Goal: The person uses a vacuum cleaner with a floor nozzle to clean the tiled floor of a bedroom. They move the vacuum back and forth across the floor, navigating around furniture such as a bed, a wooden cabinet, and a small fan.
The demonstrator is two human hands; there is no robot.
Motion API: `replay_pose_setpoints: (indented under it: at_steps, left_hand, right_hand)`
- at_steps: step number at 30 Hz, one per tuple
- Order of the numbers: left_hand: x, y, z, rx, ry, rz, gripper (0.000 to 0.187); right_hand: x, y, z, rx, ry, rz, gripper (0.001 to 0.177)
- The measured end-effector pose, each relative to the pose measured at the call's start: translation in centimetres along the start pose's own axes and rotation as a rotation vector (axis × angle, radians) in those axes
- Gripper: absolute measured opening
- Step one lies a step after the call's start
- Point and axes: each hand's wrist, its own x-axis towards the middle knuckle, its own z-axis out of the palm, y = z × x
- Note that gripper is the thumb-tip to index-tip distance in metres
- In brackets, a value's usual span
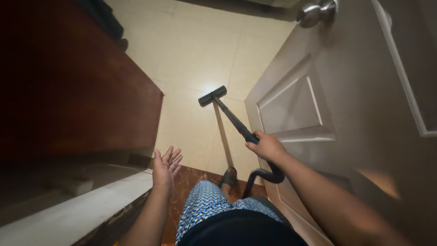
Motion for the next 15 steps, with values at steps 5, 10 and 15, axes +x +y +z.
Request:
replay_pose_setpoints:
  at_steps: [5,10,15]
  left_hand:
    - [-1.4,2.1,-0.1,0.021,0.020,0.036,0.094]
    - [-1.1,2.6,0.1,0.054,0.057,0.032,0.095]
    - [0.6,1.7,0.7,0.007,0.004,0.049,0.097]
  right_hand:
    - [-0.1,3.2,-1.0,0.045,-0.085,0.008,0.055]
    - [-0.8,8.1,-0.9,0.135,-0.103,0.094,0.056]
    - [-1.1,7.0,1.7,0.185,-0.137,0.094,0.060]
